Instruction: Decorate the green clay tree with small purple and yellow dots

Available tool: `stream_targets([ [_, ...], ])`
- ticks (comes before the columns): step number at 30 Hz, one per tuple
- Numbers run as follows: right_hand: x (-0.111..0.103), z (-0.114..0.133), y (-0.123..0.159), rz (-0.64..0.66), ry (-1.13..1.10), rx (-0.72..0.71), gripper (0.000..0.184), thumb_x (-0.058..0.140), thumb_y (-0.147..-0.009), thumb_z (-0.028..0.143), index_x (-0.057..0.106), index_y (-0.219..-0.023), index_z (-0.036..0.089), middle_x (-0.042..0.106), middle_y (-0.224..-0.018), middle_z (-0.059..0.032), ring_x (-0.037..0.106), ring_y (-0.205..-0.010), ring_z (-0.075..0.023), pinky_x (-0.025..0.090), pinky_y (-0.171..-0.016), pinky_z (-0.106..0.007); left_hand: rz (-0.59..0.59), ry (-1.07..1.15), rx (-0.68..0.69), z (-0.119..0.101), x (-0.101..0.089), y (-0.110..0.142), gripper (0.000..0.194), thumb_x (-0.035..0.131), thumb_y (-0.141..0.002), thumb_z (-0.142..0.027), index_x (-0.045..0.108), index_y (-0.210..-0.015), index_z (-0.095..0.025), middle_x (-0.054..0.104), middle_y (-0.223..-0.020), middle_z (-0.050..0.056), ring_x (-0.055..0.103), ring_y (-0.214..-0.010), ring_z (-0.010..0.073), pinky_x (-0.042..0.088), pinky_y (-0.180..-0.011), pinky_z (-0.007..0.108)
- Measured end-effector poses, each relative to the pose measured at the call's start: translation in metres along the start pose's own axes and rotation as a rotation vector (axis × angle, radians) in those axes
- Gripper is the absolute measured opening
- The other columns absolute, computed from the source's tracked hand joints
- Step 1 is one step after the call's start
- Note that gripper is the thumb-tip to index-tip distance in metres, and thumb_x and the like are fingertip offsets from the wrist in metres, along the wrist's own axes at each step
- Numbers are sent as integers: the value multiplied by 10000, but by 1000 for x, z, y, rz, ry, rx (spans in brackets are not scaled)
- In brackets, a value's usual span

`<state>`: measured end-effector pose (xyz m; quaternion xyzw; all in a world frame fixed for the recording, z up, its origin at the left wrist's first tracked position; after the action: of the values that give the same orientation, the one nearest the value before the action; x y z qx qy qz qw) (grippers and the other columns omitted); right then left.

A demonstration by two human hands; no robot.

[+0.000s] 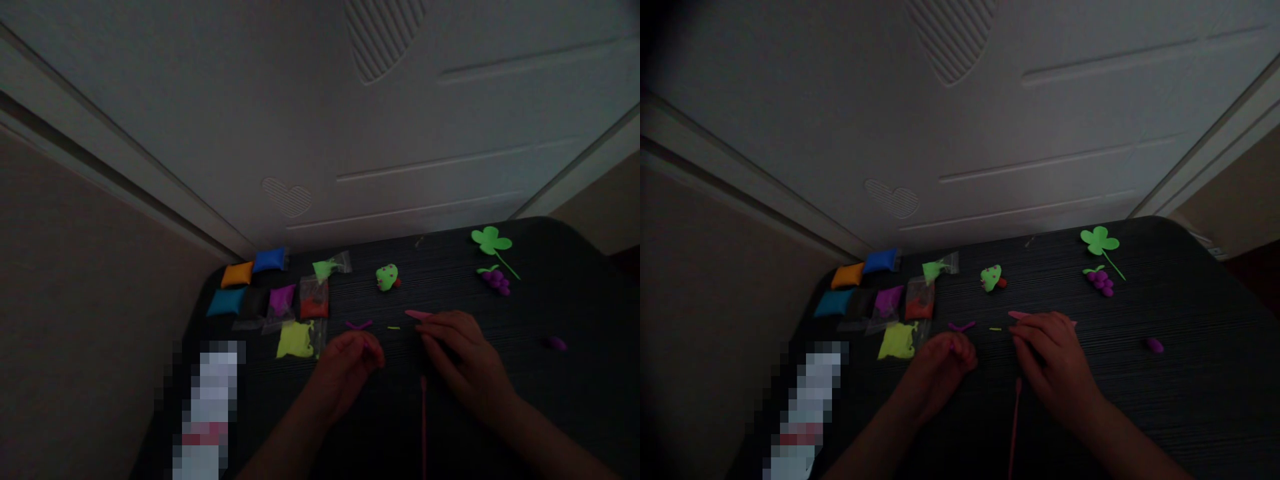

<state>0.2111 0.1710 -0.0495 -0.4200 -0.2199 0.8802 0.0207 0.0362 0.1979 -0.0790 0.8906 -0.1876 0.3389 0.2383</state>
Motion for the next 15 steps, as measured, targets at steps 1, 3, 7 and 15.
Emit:
stream_targets([
  [1, 0, 0, 0, 4, -1, 4, 206, 503, -784, 187, 573, -977, 207, 596, -949, -60, 539, -899, -192, 418, -773, -376, 1, 6, 1, 0, 0, 0, 156, 559, -754, -269, 586, -690, -130, 516, -686, 23, 472, -665, 115, 350, -643, 262],
  [3, 1, -1, 0, 15, -4, 17, 206, 504, -786, 192, 571, -980, 207, 593, -961, -62, 533, -914, -194, 420, -780, -379, 10, 21, 1, -1, 0, 1, 119, 610, -709, -246, 579, -686, -133, 519, -689, 16, 476, -672, 113, 351, -650, 260],
  [7, 2, -2, 0, 36, -11, 51, 195, 509, -784, 193, 570, -968, 209, 587, -980, -57, 522, -937, -193, 424, -793, -382, 35, 58, -6, -3, 0, 2, 109, 654, -649, -180, 561, -696, -148, 530, -711, 5, 487, -688, 110, 356, -672, 264],
  [15, 0, -2, 1, 29, -6, 75, 191, 506, -784, 214, 580, -961, 210, 581, -997, -63, 530, -937, -197, 449, -779, -374, 28, 89, -46, -2, 0, 2, 69, 579, -736, -200, 584, -784, -151, 537, -719, 8, 519, -722, 124, 371, -721, 298],
])
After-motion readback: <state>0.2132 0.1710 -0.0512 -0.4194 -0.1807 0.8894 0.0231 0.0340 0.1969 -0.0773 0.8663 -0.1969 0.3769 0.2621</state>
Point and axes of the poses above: each hand's wrist, its own y-axis away from the middle knuckle, its own x-axis out of the palm, z = x × y, the point moved 4 cm from there along -y, towards the middle knuckle
